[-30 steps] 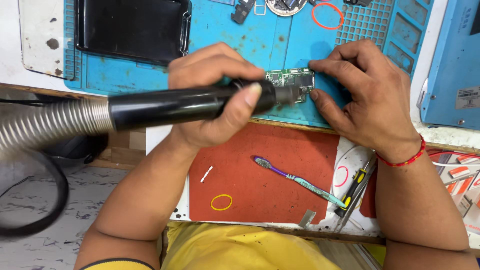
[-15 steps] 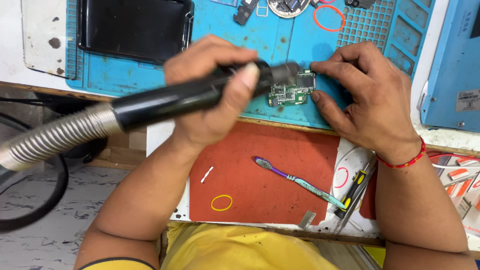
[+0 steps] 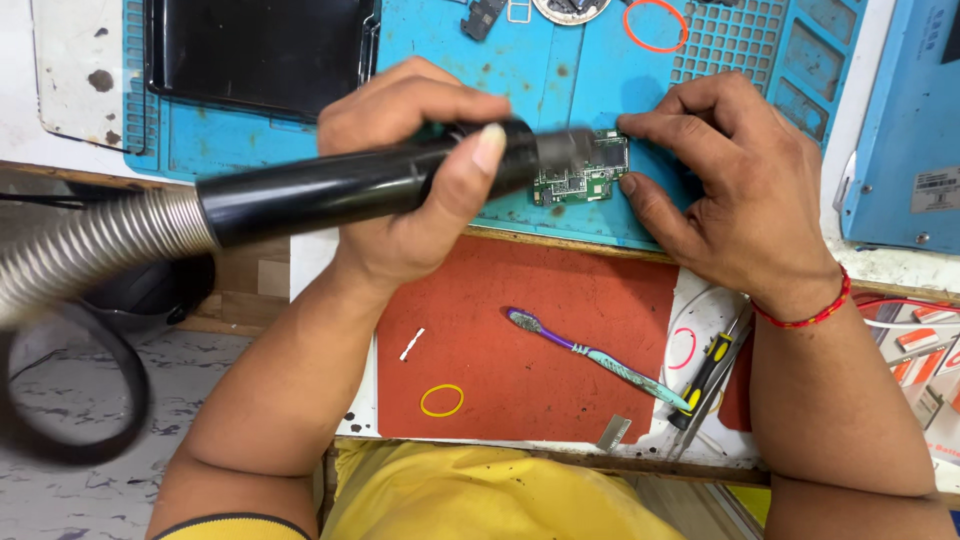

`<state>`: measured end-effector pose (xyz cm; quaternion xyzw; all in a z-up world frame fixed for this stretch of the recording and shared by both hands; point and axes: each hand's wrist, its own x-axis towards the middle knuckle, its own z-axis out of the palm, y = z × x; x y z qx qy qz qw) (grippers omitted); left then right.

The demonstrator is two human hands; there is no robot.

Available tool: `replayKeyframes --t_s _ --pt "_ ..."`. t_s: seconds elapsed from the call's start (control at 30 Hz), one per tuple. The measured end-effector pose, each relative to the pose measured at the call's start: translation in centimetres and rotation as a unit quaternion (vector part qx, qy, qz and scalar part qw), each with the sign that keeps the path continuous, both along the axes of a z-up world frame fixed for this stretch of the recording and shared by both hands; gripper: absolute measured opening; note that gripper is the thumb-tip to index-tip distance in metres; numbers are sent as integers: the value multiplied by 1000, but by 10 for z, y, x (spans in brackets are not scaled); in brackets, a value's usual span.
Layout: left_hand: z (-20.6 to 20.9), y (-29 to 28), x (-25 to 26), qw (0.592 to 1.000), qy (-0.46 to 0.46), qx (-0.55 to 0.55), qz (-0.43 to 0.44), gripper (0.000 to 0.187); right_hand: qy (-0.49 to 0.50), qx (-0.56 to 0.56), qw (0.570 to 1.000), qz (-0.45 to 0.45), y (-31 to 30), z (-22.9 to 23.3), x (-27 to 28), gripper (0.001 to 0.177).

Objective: The person uses a hot air gun to heat a small green circuit board held on a blue mat. They repeatedly direct the hot air at specific components while stabilizing the board with their other hand.

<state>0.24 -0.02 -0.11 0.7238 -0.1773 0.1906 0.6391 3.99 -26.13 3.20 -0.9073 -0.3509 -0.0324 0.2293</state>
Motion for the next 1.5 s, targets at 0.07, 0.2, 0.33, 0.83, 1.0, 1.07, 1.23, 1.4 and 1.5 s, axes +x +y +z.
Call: replayKeyframes --t_s 0.07,0.2,0.33,0.83,1.0,1.07,1.23,1.4,1.5 --pt "1 0 1 1000 -10 -3 -20 32 -11 0 1000 6 0 -1 0 35" --pt "-1 0 0 1000 2 7 4 30 -7 -1 1000 2 0 0 0 35" --pt "-2 4 1 999 -9 28 -30 30 -11 1 1000 4 0 1 0 35" --pt "-7 -2 -2 999 -26 21 23 32 -9 -1 1000 3 0 -1 -1 34" --pt "1 1 1 1000 -13 20 -6 32 -3 5 1000 -5 4 4 1 34" --pt "1 7 0 999 6 31 -30 32 -10 -1 1000 -1 2 5 2 34" --pt "-2 0 -3 999 22 -19 14 32 0 3 1000 0 1 3 0 33" --pt "-3 -2 -2 1000 3 12 21 31 -3 6 1000 0 2 3 1 33" --pt "-3 0 0 998 27 17 47 31 -8 6 1000 5 2 4 1 33"
